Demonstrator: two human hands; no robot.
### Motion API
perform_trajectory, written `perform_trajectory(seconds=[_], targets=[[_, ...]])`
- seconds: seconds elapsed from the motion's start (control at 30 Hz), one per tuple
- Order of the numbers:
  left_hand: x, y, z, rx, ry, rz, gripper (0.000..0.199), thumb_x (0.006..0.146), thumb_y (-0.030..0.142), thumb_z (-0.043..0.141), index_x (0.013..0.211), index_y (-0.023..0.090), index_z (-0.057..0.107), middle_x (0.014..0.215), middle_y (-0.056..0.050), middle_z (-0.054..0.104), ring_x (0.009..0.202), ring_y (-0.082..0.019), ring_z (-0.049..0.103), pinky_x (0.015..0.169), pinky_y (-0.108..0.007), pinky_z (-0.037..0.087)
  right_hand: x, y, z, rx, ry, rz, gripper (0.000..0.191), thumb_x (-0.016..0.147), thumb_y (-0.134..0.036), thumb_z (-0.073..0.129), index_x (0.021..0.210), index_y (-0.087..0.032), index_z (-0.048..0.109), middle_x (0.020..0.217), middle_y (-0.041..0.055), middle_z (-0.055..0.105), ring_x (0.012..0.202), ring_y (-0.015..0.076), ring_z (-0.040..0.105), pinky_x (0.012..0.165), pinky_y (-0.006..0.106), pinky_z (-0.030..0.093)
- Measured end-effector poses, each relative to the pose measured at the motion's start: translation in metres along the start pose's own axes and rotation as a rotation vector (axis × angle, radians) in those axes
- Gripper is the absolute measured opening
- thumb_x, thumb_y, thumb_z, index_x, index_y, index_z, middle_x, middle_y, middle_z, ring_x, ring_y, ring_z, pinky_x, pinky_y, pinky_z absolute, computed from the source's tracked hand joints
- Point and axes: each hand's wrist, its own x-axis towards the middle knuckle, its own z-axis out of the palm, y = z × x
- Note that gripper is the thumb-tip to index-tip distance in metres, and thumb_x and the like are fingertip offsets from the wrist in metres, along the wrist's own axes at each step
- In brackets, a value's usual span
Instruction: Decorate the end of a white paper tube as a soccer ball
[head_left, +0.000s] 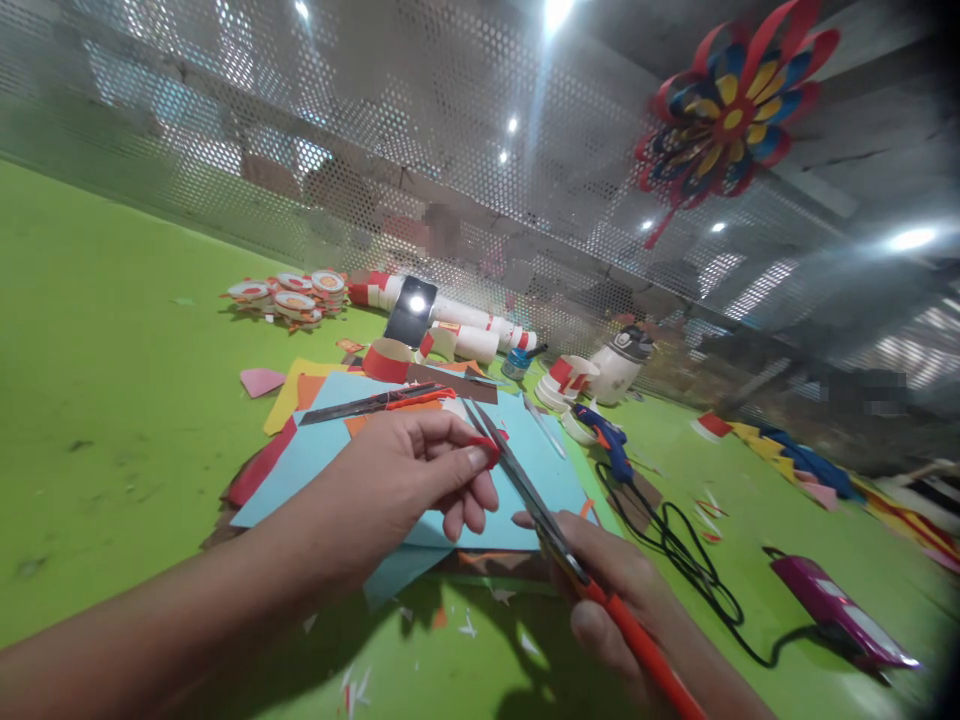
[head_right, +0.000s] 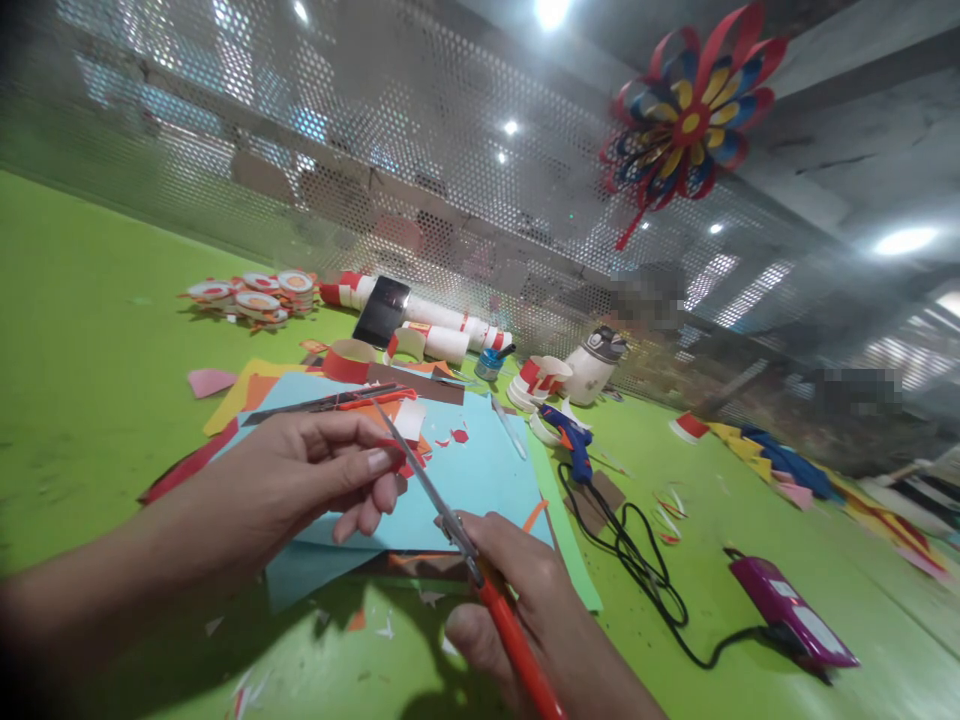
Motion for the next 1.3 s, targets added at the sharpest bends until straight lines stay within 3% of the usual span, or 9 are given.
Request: perform_trajectory(seconds=[0.17,0.63,0.87,1.07,1.3], targets=[[0.0008,-0.0012,-0.0006,0.011,0.002,-0.008,0.021,0.087,0.022,0.061,0.07,0.01,0.063,0.063,-0.002,0.067,0.048,-0.005,0.055,0.048,-0.016,0.044,-0.0015,0.0025,0.001,0.017,0.0,-0.009,0.046,0.092,-0.064,0.042,0.117,-0.028,0.058,0.092,0.0005,0.061,0.08,0.0171,0.053,0.071,0.025,0.04],[0.0016,-0.0023,-0.0013,-0.036,-0.004,0.005,0.015,0.085,0.022,0.064,0.075,0.011,0.064,0.063,-0.002,0.069,0.048,-0.006,0.057,0.047,-0.016,0.045,0.001,-0.0029,-0.0006,-0.007,0.01,0.01,0.052,0.09,-0.067,0.043,0.114,-0.025,0.061,0.086,0.0008,0.062,0.072,0.0162,0.052,0.066,0.025,0.041],[0.0024,-0.0061,-0.003,-0.01,0.001,0.005,0.017,0.085,0.025,0.065,0.076,0.011,0.064,0.064,-0.002,0.069,0.05,-0.007,0.058,0.048,-0.017,0.046,-0.0001,-0.0037,-0.0027,-0.008,-0.045,0.039,0.052,0.091,-0.066,0.04,0.112,-0.023,0.059,0.094,0.0036,0.062,0.079,0.0188,0.054,0.073,0.027,0.043],[0.0022,-0.0035,-0.0012,-0.021,0.002,-0.01,0.016,0.084,0.024,0.064,0.075,0.011,0.064,0.063,-0.002,0.068,0.048,-0.007,0.056,0.048,-0.018,0.044,-0.0012,-0.0007,-0.0019,-0.027,-0.02,0.001,0.049,0.092,-0.064,0.039,0.113,-0.024,0.059,0.093,0.0034,0.062,0.078,0.0186,0.054,0.076,0.028,0.045],[-0.0003,0.0008,0.0004,-0.023,0.021,-0.042,0.016,0.085,0.022,0.063,0.073,0.011,0.064,0.063,-0.002,0.068,0.048,-0.006,0.056,0.048,-0.018,0.044,-0.0002,-0.0029,-0.001,-0.004,-0.011,0.012,0.052,0.091,-0.065,0.042,0.115,-0.024,0.062,0.092,0.0037,0.064,0.079,0.0195,0.057,0.071,0.027,0.045]])
